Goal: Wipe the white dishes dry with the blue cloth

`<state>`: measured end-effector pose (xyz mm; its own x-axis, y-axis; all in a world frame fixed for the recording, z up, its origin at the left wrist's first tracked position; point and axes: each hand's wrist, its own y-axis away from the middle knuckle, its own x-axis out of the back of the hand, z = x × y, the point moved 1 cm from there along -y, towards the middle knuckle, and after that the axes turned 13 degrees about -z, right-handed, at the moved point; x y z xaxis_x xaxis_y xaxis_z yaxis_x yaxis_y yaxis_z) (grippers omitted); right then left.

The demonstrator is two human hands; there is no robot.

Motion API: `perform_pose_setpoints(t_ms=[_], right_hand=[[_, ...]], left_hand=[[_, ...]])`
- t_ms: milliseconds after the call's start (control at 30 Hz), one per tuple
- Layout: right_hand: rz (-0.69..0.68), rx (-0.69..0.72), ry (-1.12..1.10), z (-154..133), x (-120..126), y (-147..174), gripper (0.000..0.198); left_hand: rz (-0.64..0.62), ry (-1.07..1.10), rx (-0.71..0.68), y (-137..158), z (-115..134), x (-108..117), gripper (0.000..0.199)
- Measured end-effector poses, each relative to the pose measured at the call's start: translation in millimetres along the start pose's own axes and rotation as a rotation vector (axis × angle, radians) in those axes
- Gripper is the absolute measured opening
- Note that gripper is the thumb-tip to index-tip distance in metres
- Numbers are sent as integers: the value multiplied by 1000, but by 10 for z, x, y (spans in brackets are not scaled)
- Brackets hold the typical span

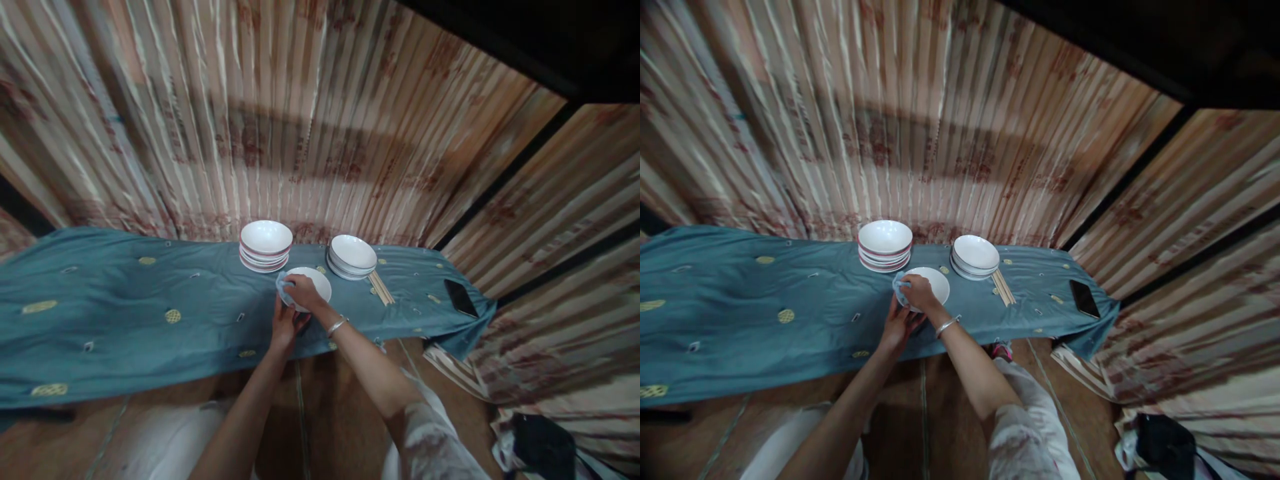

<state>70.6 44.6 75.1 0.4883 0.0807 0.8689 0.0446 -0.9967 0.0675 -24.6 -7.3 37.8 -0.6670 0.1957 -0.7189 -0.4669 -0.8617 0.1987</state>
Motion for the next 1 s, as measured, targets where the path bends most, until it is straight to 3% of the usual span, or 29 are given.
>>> perform_pose_setpoints(t_ms=[200, 433, 733, 1000], right_hand=[[36, 10, 177, 22, 90, -112, 25], [-57, -18, 477, 171, 248, -117, 27], [-117, -11, 675, 342, 401, 194, 32], [-188, -10, 638, 415, 451, 536, 26]], left_hand=[[-22, -22, -13, 12, -6, 6, 72], [-21, -17, -7, -16, -38, 36, 76], [3, -9, -1, -22, -42, 12, 74], [-3, -7, -9, 8, -25, -53, 70]])
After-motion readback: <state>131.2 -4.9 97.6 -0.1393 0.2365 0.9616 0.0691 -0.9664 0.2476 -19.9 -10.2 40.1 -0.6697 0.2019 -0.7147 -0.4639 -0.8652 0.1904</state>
